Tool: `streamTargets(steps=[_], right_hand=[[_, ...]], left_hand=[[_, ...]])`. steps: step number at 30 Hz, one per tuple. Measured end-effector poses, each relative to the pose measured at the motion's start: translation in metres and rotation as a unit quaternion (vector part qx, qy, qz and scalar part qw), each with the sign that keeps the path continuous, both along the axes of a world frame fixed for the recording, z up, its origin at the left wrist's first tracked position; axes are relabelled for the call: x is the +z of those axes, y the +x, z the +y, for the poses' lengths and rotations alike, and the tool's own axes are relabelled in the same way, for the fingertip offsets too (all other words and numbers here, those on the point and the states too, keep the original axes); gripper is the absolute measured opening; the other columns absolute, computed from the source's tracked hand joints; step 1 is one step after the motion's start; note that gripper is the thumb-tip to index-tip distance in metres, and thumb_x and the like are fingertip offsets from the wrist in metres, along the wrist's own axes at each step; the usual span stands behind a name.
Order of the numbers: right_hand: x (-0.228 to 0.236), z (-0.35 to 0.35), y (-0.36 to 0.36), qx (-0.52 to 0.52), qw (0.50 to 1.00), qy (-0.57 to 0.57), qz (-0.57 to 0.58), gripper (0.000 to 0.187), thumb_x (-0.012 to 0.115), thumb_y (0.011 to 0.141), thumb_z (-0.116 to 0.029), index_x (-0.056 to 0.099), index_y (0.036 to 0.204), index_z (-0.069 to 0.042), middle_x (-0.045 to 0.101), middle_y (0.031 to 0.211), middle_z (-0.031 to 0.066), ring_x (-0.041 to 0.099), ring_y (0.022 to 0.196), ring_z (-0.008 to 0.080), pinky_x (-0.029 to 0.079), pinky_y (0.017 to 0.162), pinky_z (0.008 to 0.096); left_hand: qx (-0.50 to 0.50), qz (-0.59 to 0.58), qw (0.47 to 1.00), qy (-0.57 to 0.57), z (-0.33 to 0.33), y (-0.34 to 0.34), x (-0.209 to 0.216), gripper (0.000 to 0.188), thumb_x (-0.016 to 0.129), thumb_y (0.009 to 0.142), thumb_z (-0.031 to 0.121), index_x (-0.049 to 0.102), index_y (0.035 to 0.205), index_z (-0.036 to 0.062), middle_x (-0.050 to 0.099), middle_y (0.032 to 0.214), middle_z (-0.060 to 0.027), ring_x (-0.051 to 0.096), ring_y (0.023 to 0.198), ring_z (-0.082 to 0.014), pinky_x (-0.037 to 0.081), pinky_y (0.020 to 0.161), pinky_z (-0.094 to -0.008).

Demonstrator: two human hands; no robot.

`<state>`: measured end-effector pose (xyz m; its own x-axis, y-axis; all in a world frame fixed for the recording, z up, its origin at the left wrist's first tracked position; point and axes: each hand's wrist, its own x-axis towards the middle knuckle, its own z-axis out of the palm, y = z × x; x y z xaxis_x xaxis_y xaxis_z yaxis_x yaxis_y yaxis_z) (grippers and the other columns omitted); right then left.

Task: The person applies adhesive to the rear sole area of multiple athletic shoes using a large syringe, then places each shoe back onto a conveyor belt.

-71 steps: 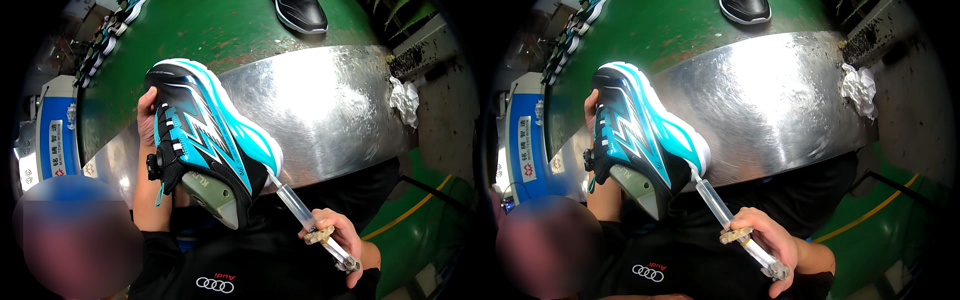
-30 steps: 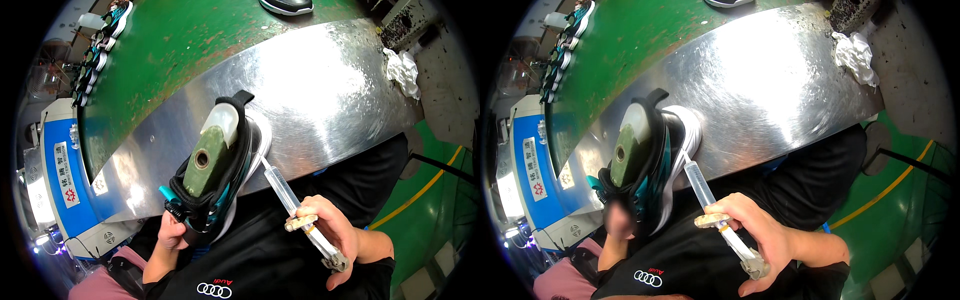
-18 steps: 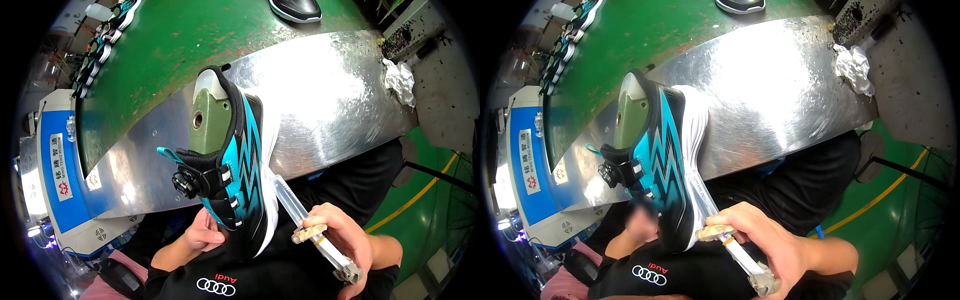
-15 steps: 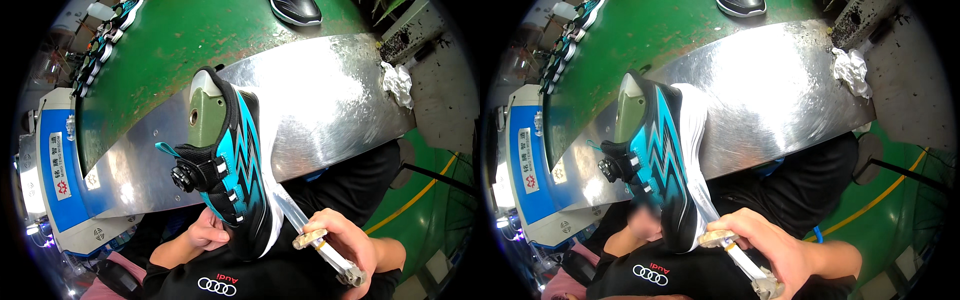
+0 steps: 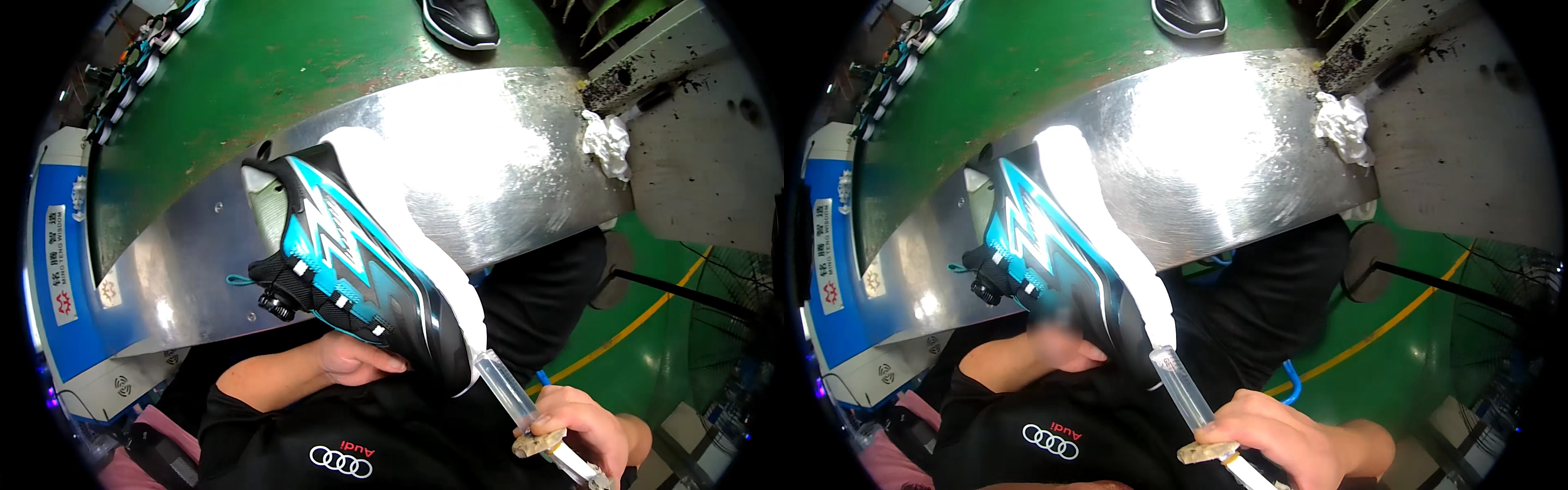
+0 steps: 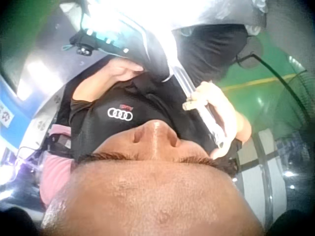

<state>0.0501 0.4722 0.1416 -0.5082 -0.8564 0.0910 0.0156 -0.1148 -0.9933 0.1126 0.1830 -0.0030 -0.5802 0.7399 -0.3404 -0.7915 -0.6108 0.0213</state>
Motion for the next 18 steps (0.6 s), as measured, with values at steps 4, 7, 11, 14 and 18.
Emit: streamTargets(steps=[4, 7, 11, 14, 18], right_hand=[[0.015, 0.010, 0.007, -0.015, 0.999, 0.020, 0.047, 0.107, 0.071, 0.057, -0.064, 0.038, 0.127, 0.009, 0.057, 0.105, 0.0172, 0.051, 0.089, 0.0278, 0.036, 0.080, 0.0409], [0.018, 0.016, 0.014, -0.044, 0.998, 0.020, 0.040, 0.102, 0.073, 0.056, -0.063, 0.042, 0.124, 0.006, 0.057, 0.103, 0.0155, 0.051, 0.087, 0.0265, 0.037, 0.078, 0.0394], [0.011, 0.038, 0.033, -0.089, 0.994, 0.051, 0.027, 0.088, 0.060, 0.071, -0.069, 0.044, 0.123, 0.000, 0.058, 0.105, 0.0215, 0.056, 0.086, 0.0231, 0.040, 0.072, 0.0325], [0.009, 0.039, 0.037, -0.121, 0.991, 0.050, 0.032, 0.082, 0.052, 0.076, -0.071, 0.046, 0.122, -0.004, 0.061, 0.101, 0.0221, 0.057, 0.080, 0.0231, 0.040, 0.066, 0.0331], [0.001, 0.034, 0.042, -0.174, 0.982, 0.025, 0.066, 0.083, 0.055, 0.073, -0.071, 0.046, 0.121, -0.003, 0.060, 0.101, 0.0212, 0.056, 0.076, 0.0222, 0.038, 0.062, 0.0317]], left_hand=[[0.000, 0.040, 0.999, 0.005, 0.019, -0.015, -0.001, 0.037, 0.058, 0.081, -0.006, 0.055, 0.117, -0.0008, 0.059, 0.116, -0.0152, 0.055, 0.111, -0.0260, 0.041, 0.099, -0.0382], [0.001, 0.065, 0.998, 0.019, 0.032, -0.031, 0.007, 0.037, 0.057, 0.084, -0.002, 0.052, 0.120, -0.0004, 0.055, 0.121, -0.0152, 0.053, 0.113, -0.0270, 0.039, 0.101, -0.0390], [-0.008, 0.058, 0.998, 0.009, 0.040, -0.041, 0.005, 0.034, 0.058, 0.084, -0.001, 0.054, 0.118, 0.0003, 0.058, 0.117, -0.0137, 0.055, 0.111, -0.0262, 0.041, 0.100, -0.0372], [-0.012, 0.048, 0.999, -0.019, 0.044, -0.047, 0.008, 0.029, 0.059, 0.084, -0.001, 0.058, 0.112, 0.0018, 0.062, 0.110, -0.0105, 0.059, 0.105, -0.0235, 0.044, 0.095, -0.0337], [0.020, 0.061, 0.998, 0.013, 0.053, -0.058, 0.014, 0.027, 0.061, 0.082, -0.001, 0.060, 0.109, 0.0043, 0.063, 0.109, -0.0099, 0.060, 0.101, -0.0220, 0.047, 0.092, -0.0324]])
